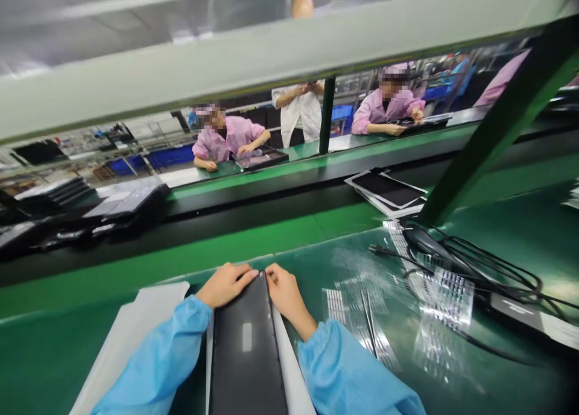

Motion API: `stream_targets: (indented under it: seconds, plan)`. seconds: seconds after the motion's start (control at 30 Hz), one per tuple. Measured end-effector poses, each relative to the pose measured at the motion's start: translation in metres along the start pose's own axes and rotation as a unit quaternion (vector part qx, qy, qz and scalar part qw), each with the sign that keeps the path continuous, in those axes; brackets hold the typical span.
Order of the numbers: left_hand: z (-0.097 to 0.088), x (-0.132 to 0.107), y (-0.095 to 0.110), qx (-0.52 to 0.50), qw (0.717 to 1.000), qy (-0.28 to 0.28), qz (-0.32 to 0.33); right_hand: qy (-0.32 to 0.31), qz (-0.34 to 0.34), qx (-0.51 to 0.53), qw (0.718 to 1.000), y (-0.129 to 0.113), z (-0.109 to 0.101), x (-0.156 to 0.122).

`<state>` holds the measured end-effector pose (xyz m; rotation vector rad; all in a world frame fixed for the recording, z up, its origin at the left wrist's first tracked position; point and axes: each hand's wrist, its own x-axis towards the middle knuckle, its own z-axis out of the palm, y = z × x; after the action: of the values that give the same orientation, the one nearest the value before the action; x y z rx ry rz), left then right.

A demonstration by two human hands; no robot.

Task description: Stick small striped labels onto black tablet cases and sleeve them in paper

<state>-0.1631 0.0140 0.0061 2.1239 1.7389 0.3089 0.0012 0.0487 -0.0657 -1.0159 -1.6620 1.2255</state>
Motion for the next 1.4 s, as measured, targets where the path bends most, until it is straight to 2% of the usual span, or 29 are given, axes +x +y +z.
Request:
stream_targets:
  seconds: [0.13, 0.37, 0.57, 0.67, 0.77, 0.83, 0.9, 0.93, 1.0, 1.03, 1.1, 1.17, 1.23, 1.3, 1.4]
  plan:
    - [0.001, -0.003, 0.0, 0.027, 0.999, 0.015, -0.01, 0.033, -0.011, 0.003, 0.999, 0.004, 0.005, -0.001]
    - [-0.016, -0.012, 0.007, 0.036, 0.999, 0.024, -0.028, 0.081, 0.005, -0.005, 0.997, -0.003, 0.012, -0.012]
    - [-0.006, -0.005, -0.004, 0.057, 0.998, 0.022, -0.011, 0.091, 0.006, -0.009, 0.996, -0.003, 0.013, -0.013]
    - [-0.011, -0.008, -0.008, 0.072, 0.997, 0.039, 0.005, 0.093, 0.008, -0.005, 0.996, -0.002, 0.011, -0.011]
    - [-0.033, -0.039, -0.012, 0.084, 0.99, 0.11, -0.011, 0.101, 0.017, -0.003, 0.995, -0.001, 0.007, -0.009]
    - [-0.049, -0.078, -0.02, 0.093, 0.977, 0.18, -0.063, 0.106, 0.023, 0.0, 0.994, 0.0, 0.005, -0.007]
    - [-0.057, -0.128, -0.035, 0.108, 0.955, 0.234, -0.145, 0.109, 0.027, 0.003, 0.994, 0.001, 0.004, -0.006]
    - [-0.056, -0.154, -0.044, 0.13, 0.931, 0.256, -0.224, 0.108, 0.028, 0.006, 0.994, 0.001, 0.004, -0.006]
    - [-0.043, -0.202, -0.059, 0.161, 0.889, 0.247, -0.35, 0.103, 0.029, 0.012, 0.994, 0.002, 0.005, -0.006]
    - [-0.033, -0.221, -0.065, 0.162, 0.874, 0.235, -0.392, 0.099, 0.031, 0.014, 0.994, 0.002, 0.005, -0.007]
    - [-0.01, -0.249, -0.074, 0.154, 0.858, 0.226, -0.435, 0.093, 0.034, 0.016, 0.995, 0.004, 0.005, -0.008]
    - [0.01, -0.262, -0.078, 0.148, 0.849, 0.241, -0.446, 0.09, 0.038, 0.013, 0.995, 0.005, 0.005, -0.008]
    - [0.021, -0.265, -0.081, 0.15, 0.838, 0.273, -0.449, 0.089, 0.039, 0.006, 0.995, 0.006, 0.004, -0.008]
    - [0.025, -0.263, -0.084, 0.149, 0.83, 0.304, -0.442, 0.09, 0.037, -0.004, 0.995, 0.005, 0.003, -0.008]
    - [0.027, -0.259, -0.086, 0.133, 0.837, 0.336, -0.411, 0.094, 0.028, -0.02, 0.995, 0.001, 0.002, -0.008]
